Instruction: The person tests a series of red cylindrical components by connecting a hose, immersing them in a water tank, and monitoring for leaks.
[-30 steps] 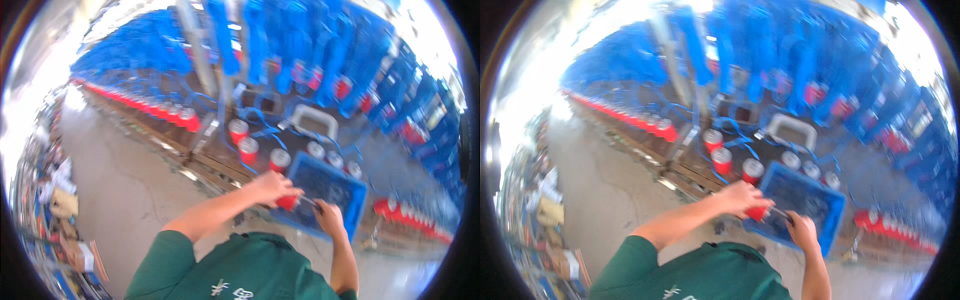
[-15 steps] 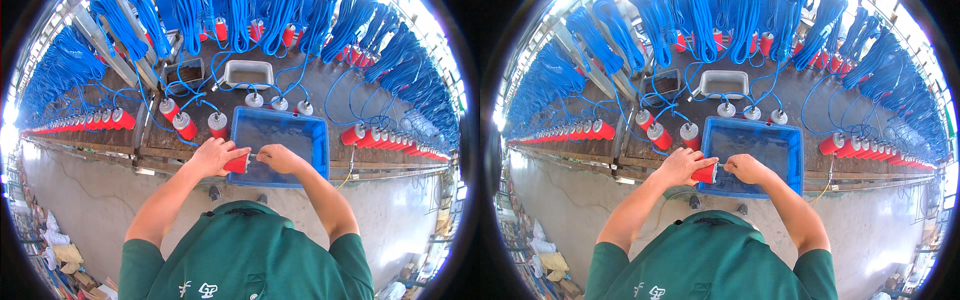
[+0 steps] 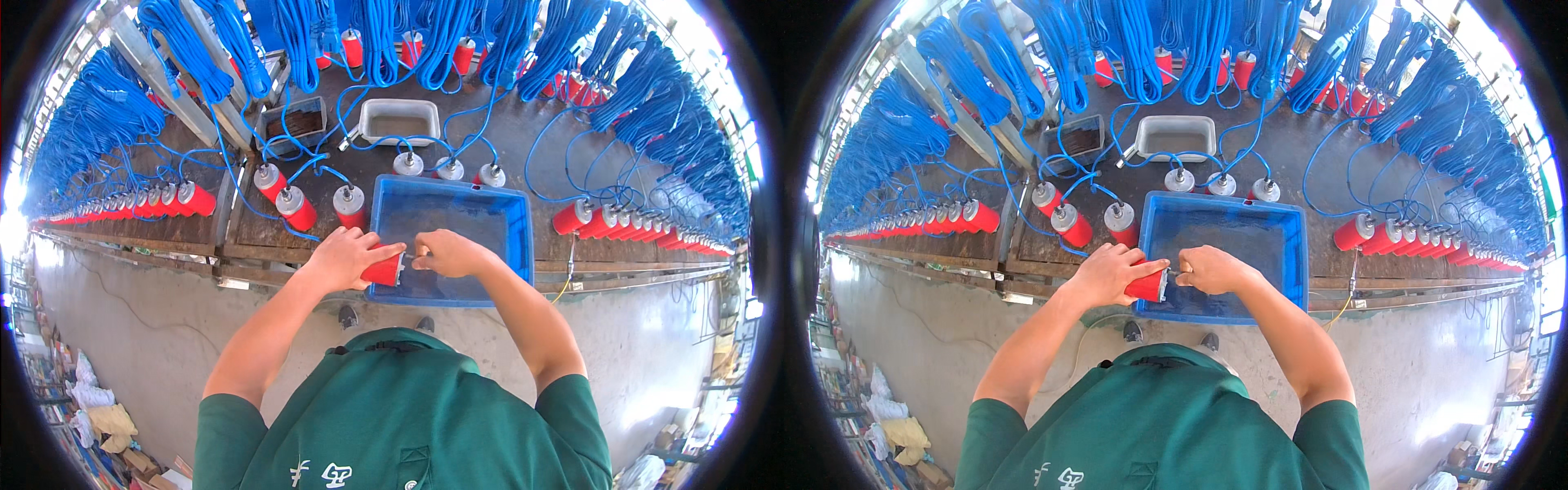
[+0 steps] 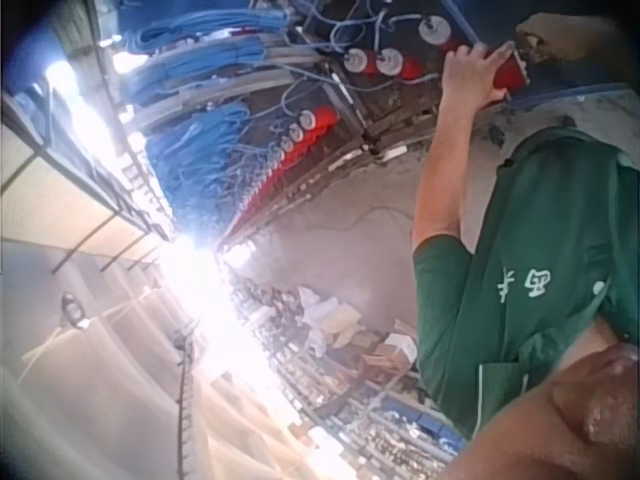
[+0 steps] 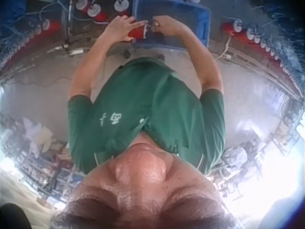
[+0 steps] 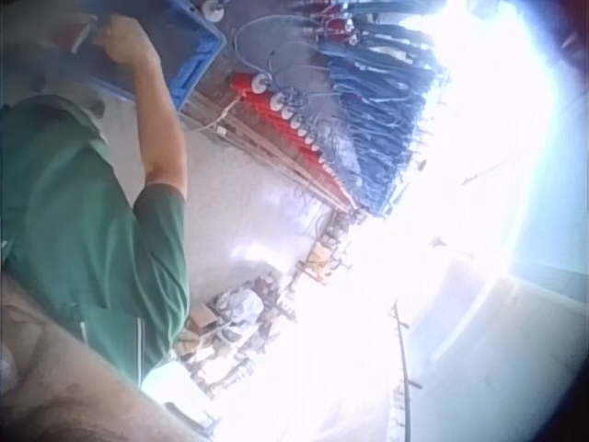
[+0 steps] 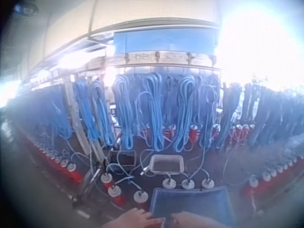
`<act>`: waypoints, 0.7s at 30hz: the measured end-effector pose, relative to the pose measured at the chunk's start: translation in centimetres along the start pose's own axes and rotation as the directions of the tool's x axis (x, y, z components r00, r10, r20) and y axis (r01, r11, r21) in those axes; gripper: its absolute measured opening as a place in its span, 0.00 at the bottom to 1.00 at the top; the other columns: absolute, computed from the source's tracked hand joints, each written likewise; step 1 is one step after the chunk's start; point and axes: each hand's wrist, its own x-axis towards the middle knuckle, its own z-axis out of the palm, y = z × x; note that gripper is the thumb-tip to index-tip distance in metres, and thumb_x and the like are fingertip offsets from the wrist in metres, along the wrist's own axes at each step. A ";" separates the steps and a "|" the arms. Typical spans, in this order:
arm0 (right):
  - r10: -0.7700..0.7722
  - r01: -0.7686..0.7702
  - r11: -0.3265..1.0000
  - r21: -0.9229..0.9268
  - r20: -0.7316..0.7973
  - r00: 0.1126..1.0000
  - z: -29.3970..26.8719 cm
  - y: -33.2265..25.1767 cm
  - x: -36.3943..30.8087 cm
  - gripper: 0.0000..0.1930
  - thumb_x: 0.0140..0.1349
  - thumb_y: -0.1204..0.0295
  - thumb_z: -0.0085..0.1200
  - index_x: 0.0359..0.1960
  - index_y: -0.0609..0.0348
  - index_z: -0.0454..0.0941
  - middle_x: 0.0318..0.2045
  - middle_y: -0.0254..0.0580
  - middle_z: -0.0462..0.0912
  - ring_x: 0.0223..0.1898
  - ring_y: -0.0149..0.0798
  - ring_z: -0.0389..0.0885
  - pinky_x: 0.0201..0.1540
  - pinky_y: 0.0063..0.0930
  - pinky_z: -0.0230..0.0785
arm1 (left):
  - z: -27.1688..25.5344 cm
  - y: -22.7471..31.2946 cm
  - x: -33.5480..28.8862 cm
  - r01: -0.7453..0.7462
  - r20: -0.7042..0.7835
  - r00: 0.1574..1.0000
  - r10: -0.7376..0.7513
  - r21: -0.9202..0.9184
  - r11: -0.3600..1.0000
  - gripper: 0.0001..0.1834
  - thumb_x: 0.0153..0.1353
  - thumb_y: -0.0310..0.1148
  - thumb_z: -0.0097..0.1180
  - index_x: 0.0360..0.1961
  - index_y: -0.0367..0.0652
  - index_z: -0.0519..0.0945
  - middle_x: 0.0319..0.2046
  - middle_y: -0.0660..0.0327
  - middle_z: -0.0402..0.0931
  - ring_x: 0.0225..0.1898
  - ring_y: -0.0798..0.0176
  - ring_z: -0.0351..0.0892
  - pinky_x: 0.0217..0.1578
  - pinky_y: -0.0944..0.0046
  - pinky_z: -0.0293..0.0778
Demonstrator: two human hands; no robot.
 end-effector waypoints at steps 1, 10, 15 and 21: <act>-0.010 0.009 1.000 -0.024 -0.037 0.999 0.0 -0.4 -0.1 0.20 0.73 0.57 0.61 0.45 0.68 0.83 0.44 0.63 0.88 0.50 0.63 0.86 0.54 0.52 0.76 | 0.0 0.0 0.0 0.007 0.003 1.000 -0.007 -0.006 1.000 0.63 0.42 0.49 0.83 0.82 0.72 0.64 0.52 0.64 0.80 0.50 0.53 0.83 0.53 0.50 0.81; 0.113 -0.130 0.969 0.209 0.089 0.990 -0.6 0.3 0.0 0.21 0.74 0.56 0.60 0.41 0.69 0.87 0.38 0.56 0.90 0.45 0.56 0.89 0.49 0.48 0.78 | -0.2 0.1 0.1 0.005 0.036 0.999 -0.005 -0.012 1.000 0.62 0.43 0.48 0.83 0.81 0.72 0.64 0.54 0.63 0.80 0.51 0.52 0.83 0.54 0.49 0.81; 0.030 -0.030 1.000 0.003 -0.003 1.000 -0.3 0.1 -0.1 0.22 0.75 0.55 0.60 0.49 0.66 0.84 0.40 0.53 0.90 0.38 0.50 0.88 0.44 0.48 0.78 | -0.2 0.0 0.2 0.007 0.036 0.999 -0.007 0.008 1.000 0.65 0.43 0.51 0.84 0.83 0.75 0.59 0.53 0.65 0.80 0.51 0.54 0.83 0.55 0.52 0.81; 0.273 -0.316 0.903 0.291 0.179 0.945 -1.3 -2.4 -1.0 0.17 0.72 0.59 0.64 0.41 0.64 0.80 0.42 0.58 0.89 0.47 0.59 0.87 0.50 0.50 0.76 | 0.0 -0.1 0.0 0.007 0.026 1.000 -0.007 0.004 1.000 0.65 0.44 0.53 0.83 0.83 0.75 0.59 0.53 0.65 0.80 0.51 0.54 0.83 0.55 0.53 0.80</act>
